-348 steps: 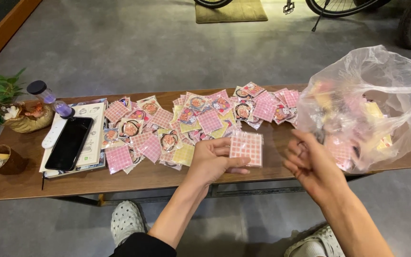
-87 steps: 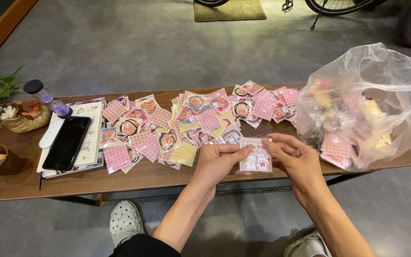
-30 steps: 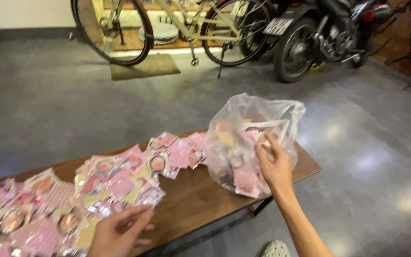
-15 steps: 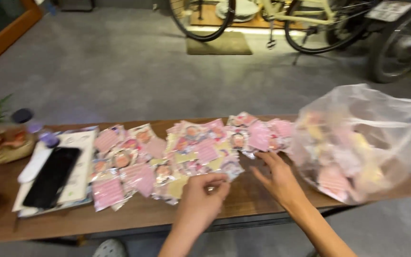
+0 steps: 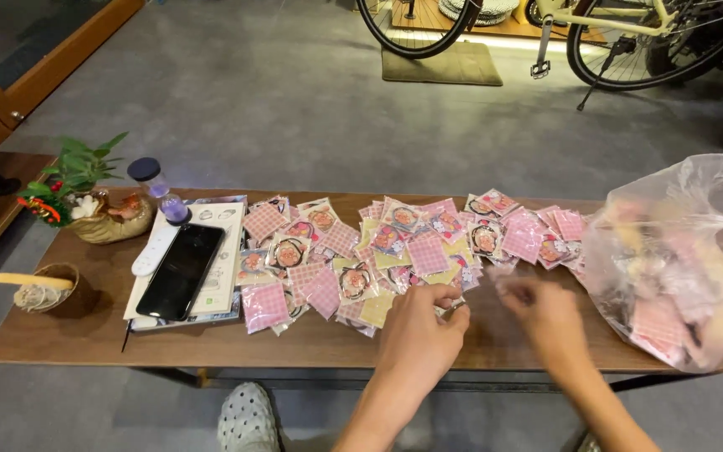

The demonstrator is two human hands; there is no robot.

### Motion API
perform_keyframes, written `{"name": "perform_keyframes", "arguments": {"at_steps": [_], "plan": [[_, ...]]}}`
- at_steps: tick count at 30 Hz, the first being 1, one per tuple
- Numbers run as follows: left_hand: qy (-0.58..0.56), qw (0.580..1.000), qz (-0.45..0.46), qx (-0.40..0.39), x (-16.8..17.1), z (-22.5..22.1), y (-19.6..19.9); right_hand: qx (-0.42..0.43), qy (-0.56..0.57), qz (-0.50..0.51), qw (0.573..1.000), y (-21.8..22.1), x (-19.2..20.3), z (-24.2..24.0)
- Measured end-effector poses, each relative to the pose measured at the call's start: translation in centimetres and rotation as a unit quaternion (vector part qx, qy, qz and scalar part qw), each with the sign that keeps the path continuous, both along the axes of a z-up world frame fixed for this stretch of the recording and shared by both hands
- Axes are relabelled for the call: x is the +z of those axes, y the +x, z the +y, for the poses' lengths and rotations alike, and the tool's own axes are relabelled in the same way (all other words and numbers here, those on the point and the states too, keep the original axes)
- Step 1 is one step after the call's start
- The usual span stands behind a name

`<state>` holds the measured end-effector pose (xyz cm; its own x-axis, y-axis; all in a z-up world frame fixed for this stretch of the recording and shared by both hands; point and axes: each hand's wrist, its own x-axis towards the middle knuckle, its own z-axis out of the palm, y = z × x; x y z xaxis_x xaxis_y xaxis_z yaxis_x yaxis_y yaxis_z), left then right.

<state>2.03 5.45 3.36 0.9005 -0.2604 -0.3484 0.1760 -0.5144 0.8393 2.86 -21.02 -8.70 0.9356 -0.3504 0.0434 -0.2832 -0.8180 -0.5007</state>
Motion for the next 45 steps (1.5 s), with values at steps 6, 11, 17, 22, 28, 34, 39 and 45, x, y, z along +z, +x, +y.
{"name": "perform_keyframes", "arguments": {"at_steps": [6,11,17,22,28,34,39,45], "plan": [[-0.062,0.997,-0.043,0.002,-2.5,-3.0,-0.4,-0.113,0.45,-0.137,0.875,-6.5,8.7,4.5],[-0.195,0.979,0.051,-0.037,-0.3,-4.5,-2.1,-0.14,0.497,-0.131,0.846,-9.3,8.4,4.4],[-0.279,0.951,0.117,0.058,-0.5,-7.3,-2.2,-0.112,0.478,-0.119,0.863,-9.4,8.5,2.8],[-0.304,0.928,0.158,0.147,-0.8,-8.7,-2.0,-0.034,0.297,-0.178,0.938,-9.1,11.0,0.4],[-0.341,0.913,0.174,0.143,-2.2,-9.4,-2.1,0.19,0.027,-0.227,0.955,-11.2,10.3,-0.9],[-0.285,0.925,0.195,0.158,-0.9,-8.9,-2.1,0.16,0.004,-0.213,0.964,-11.8,9.1,0.2],[-0.327,0.915,0.187,0.144,-1.9,-8.8,-2.3,0.14,0.003,-0.202,0.969,-11.4,8.4,0.8],[-0.319,0.932,0.114,0.128,-4.2,-8.3,-1.5,0.106,0.005,-0.181,0.978,-10.6,7.5,1.8]]}}
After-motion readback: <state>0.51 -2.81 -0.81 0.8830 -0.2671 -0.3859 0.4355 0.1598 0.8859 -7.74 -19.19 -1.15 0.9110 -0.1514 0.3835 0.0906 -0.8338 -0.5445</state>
